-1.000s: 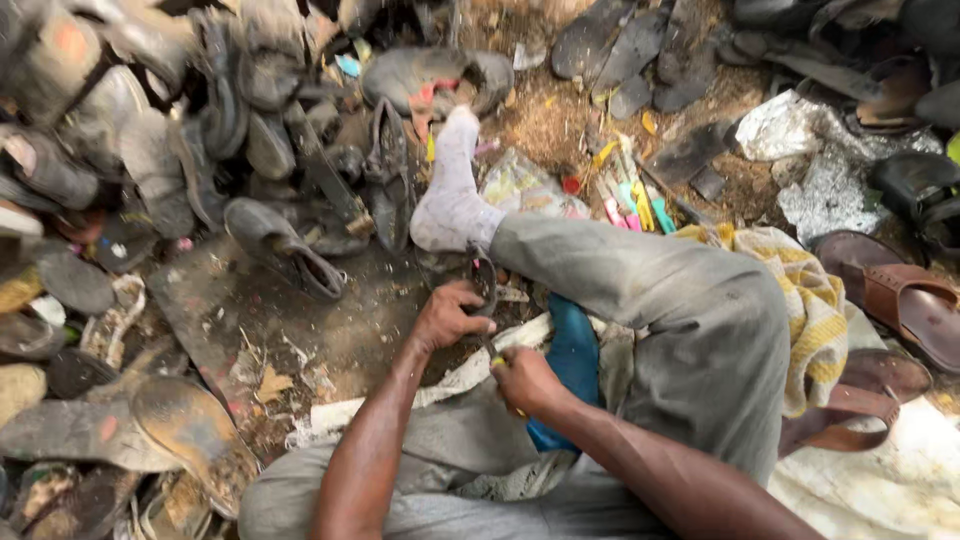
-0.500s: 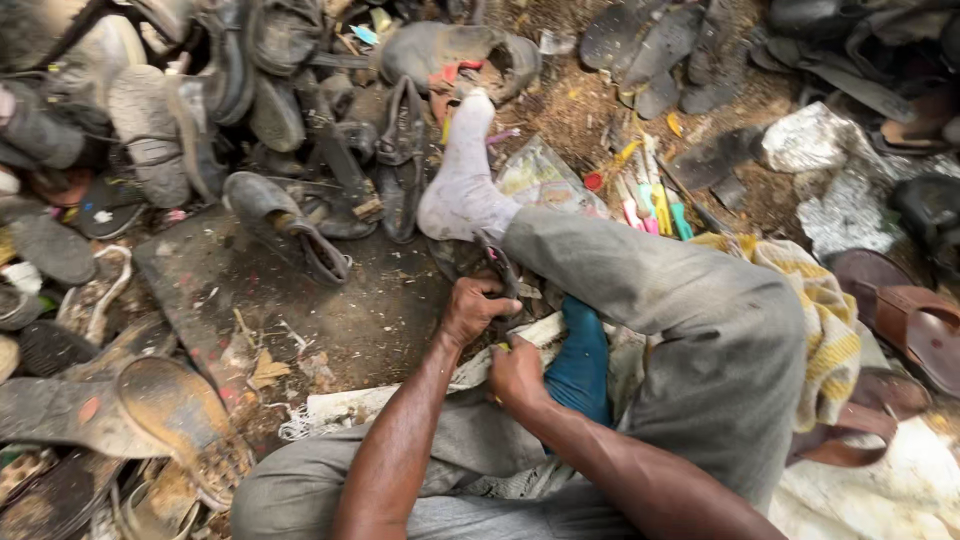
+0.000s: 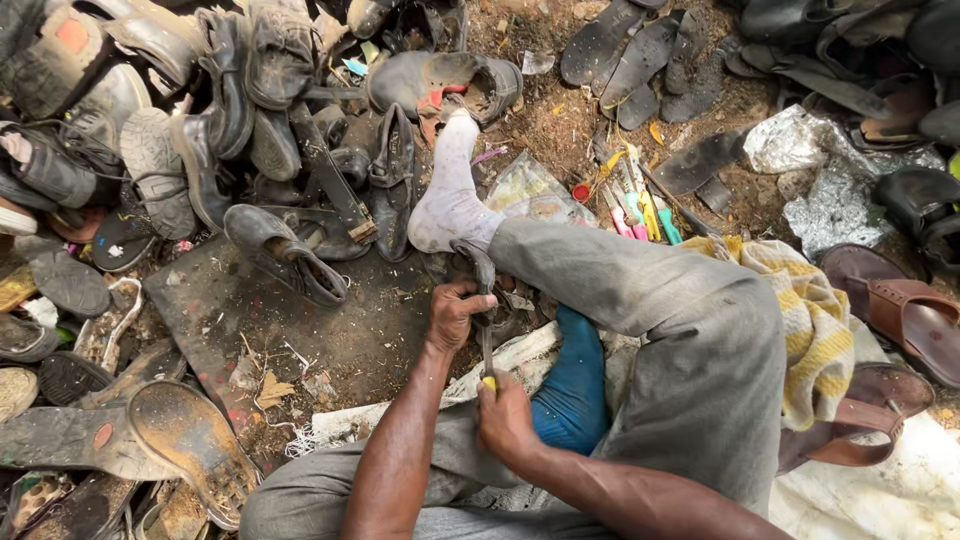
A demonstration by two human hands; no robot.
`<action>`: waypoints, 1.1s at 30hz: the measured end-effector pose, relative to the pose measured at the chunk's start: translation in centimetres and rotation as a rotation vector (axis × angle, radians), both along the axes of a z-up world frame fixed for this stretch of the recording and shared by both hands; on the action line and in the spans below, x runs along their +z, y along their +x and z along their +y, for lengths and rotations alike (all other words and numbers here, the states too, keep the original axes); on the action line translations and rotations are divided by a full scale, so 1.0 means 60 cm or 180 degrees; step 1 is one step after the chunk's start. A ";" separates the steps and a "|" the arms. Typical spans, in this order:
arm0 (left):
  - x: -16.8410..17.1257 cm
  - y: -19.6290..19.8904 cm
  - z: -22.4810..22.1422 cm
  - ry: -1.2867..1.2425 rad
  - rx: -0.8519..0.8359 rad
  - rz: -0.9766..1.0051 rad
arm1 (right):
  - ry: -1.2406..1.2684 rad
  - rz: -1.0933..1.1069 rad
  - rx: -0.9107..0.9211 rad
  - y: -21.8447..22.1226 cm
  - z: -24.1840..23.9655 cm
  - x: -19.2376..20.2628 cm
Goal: The person repairs shoes by hand using a knife to trim and prepare a shoe sole while sitting among many other shoes.
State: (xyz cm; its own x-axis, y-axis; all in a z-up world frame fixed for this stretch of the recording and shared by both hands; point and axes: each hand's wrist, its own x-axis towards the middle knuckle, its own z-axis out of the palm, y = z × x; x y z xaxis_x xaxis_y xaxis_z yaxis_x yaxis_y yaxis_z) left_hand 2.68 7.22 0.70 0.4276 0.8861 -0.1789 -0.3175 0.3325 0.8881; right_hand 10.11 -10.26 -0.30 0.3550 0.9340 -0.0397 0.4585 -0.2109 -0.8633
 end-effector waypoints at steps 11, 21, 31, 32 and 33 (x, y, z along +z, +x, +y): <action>-0.021 0.021 0.000 -0.0183 0.0320 -0.0589 | -0.1353 0.1908 -0.0369 -0.011 0.032 0.056; -0.077 0.000 0.002 -0.0243 0.1038 -0.1327 | -0.1002 0.1555 -0.0268 0.110 -0.004 0.079; -0.063 -0.015 0.003 -0.0530 0.1111 -0.1166 | -0.1670 -0.0001 0.1287 0.161 0.067 0.098; -0.048 -0.017 0.000 -0.0482 0.1028 -0.1197 | -0.2263 0.0858 0.0995 0.169 0.048 0.120; -0.029 -0.020 -0.004 -0.0433 0.0945 -0.1227 | -0.2270 0.0816 0.1067 0.171 0.054 0.135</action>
State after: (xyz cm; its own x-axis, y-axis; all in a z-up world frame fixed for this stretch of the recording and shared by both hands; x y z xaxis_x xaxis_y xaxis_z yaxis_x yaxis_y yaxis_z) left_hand 1.46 7.00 -1.03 0.2184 0.9591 -0.1799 -0.7122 0.2827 0.6425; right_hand 20.37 -7.00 7.81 -0.0384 0.7088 -0.7044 0.4016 -0.6345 -0.6604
